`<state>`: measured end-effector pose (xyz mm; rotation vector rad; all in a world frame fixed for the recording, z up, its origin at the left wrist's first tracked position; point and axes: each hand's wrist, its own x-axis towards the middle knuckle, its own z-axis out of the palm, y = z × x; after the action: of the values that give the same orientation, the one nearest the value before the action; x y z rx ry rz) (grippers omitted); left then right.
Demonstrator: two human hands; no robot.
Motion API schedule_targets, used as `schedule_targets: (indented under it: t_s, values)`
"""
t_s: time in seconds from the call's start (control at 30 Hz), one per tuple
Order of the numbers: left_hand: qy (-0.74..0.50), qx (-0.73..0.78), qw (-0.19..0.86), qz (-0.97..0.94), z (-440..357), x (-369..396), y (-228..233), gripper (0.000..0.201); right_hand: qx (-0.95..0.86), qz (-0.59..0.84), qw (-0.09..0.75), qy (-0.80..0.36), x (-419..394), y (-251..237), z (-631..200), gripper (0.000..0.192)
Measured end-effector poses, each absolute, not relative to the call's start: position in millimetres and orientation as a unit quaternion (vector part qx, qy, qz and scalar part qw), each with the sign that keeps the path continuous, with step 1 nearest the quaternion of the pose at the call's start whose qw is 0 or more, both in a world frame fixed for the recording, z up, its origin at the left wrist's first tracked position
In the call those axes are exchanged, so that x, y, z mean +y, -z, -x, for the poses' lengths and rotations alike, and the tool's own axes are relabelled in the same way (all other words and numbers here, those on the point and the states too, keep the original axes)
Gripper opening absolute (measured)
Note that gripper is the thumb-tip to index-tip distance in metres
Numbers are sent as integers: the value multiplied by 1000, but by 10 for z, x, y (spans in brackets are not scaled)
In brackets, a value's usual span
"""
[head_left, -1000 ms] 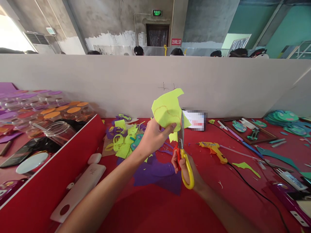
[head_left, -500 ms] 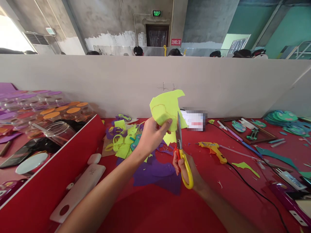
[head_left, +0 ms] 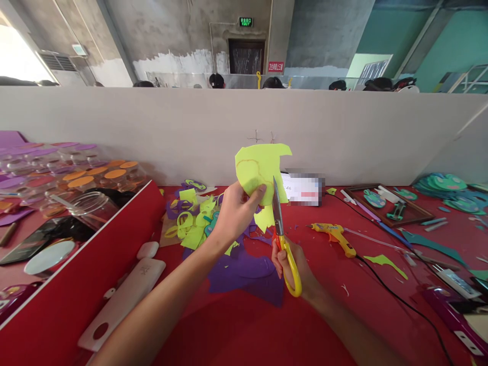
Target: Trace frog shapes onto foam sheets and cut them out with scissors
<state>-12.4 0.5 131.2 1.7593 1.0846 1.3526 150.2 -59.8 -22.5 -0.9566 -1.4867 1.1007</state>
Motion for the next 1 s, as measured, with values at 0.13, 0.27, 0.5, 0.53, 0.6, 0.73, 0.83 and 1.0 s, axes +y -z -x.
schedule_targets:
  t_s: [0.13, 0.27, 0.5, 0.53, 0.6, 0.73, 0.83, 1.0]
  values:
    - [-518, 412, 336, -670, 138, 15, -1316, 29, -634, 401, 493, -440, -598, 204, -1518, 55]
    - [-530, 405, 322, -671, 161, 34, -1315, 26, -641, 400, 489, -437, -599, 208, -1524, 55]
    - [-538, 409, 305, -671, 178, 29, -1321, 24, -650, 410, 473, -430, -612, 205, -1526, 54]
    - [-537, 411, 305, -671, 178, 28, -1323, 24, -653, 411, 472, -427, -614, 199, -1529, 54]
    - [-536, 412, 305, -671, 181, 30, -1324, 23, -658, 414, 470, -418, -615, 190, -1536, 54]
    - [-537, 415, 301, -670, 194, 37, -1326, 23, -668, 423, 459, -405, -607, 186, -1546, 52]
    - [-534, 418, 299, -671, 201, 33, -1341, 24, -673, 434, 453, -391, -600, 174, -1546, 51]
    - [-539, 412, 295, -673, 203, 19, -1370, 25, -686, 442, 446, -367, -616, 87, -1540, 52]
